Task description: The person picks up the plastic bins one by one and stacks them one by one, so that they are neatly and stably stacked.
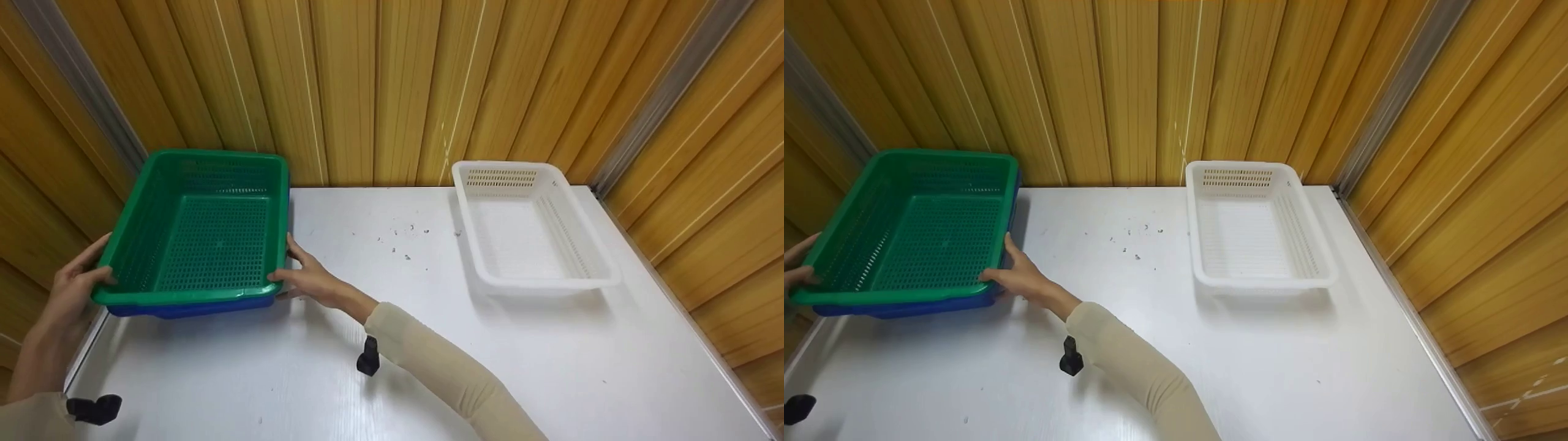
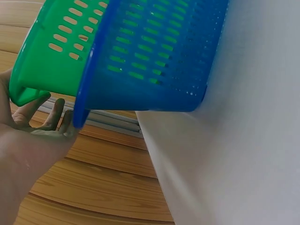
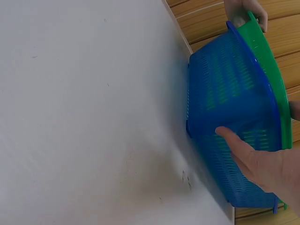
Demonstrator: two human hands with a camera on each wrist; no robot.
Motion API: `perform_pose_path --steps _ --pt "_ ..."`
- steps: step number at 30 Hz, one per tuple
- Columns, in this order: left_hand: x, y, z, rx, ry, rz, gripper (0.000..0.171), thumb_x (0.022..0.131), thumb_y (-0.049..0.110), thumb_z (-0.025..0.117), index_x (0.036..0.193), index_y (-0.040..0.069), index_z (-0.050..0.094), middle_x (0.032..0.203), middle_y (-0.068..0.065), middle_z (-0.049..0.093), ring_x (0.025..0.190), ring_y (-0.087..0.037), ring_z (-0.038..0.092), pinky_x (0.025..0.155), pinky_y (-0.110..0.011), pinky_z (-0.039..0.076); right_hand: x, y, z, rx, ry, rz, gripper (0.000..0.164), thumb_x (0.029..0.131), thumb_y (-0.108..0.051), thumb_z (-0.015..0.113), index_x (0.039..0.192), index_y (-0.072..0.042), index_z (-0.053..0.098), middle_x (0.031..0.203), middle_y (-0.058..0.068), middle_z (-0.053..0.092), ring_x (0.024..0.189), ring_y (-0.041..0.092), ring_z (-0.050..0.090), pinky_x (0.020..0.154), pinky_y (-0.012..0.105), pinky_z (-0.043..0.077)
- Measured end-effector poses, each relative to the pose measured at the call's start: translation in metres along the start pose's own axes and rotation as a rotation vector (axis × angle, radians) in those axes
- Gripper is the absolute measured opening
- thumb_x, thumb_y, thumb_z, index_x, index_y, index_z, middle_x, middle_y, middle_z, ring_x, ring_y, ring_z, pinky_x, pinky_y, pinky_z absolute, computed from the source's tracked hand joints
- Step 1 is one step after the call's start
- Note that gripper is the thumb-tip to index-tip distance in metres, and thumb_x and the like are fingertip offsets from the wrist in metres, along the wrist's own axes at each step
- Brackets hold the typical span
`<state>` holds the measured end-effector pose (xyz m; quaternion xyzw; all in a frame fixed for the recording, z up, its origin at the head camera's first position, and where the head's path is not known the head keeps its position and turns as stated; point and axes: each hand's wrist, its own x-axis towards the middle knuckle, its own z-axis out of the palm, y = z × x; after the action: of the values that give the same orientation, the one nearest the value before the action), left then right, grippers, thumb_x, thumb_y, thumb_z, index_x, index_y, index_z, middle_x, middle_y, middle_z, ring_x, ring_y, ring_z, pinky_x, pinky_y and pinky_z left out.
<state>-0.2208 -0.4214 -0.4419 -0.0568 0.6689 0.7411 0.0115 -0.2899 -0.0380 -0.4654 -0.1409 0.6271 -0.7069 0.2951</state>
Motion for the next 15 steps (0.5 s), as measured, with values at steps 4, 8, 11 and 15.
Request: perform_pose_path --steps 4,8,11,15 --pt "0.005 -0.005 -0.003 0.034 -0.015 -0.016 0.078 0.097 -0.007 0.052 0.16 0.033 0.033 0.131 0.022 0.044 0.111 -0.005 0.036 0.083 -0.018 0.04 0.0 0.0 0.0 0.031 -0.018 -0.015 0.097 0.094 -0.005 0.064 0.165 -0.035 0.006 0.166 0.012 0.022 0.131 0.033 0.059 0.102 0.061 0.051" --pt "0.005 -0.013 -0.004 0.065 -0.002 -0.046 0.076 0.098 -0.004 0.053 0.16 0.034 0.032 0.135 0.021 0.042 0.109 -0.005 0.034 0.081 -0.016 0.038 0.001 0.001 0.0 0.035 -0.032 -0.021 0.096 0.095 -0.005 0.064 0.165 -0.034 0.005 0.164 0.014 0.025 0.132 0.032 0.058 0.102 0.062 0.05" --pt "0.004 -0.02 -0.003 0.063 -0.007 -0.094 0.077 0.099 -0.002 0.053 0.161 0.035 0.027 0.135 0.02 0.04 0.109 -0.006 0.034 0.08 -0.015 0.041 0.001 0.003 0.0 0.032 -0.018 -0.013 0.096 0.095 -0.005 0.065 0.165 -0.032 0.005 0.164 0.013 0.027 0.13 0.029 0.058 0.103 0.062 0.05" --pt "0.002 -0.024 -0.003 0.054 -0.003 -0.144 0.078 0.1 0.0 0.053 0.162 0.035 0.023 0.128 0.022 0.041 0.108 -0.007 0.036 0.081 -0.015 0.043 0.0 0.003 0.002 0.021 -0.001 -0.019 0.096 0.095 -0.005 0.065 0.165 -0.03 0.006 0.164 0.013 0.027 0.13 0.03 0.059 0.103 0.061 0.05"
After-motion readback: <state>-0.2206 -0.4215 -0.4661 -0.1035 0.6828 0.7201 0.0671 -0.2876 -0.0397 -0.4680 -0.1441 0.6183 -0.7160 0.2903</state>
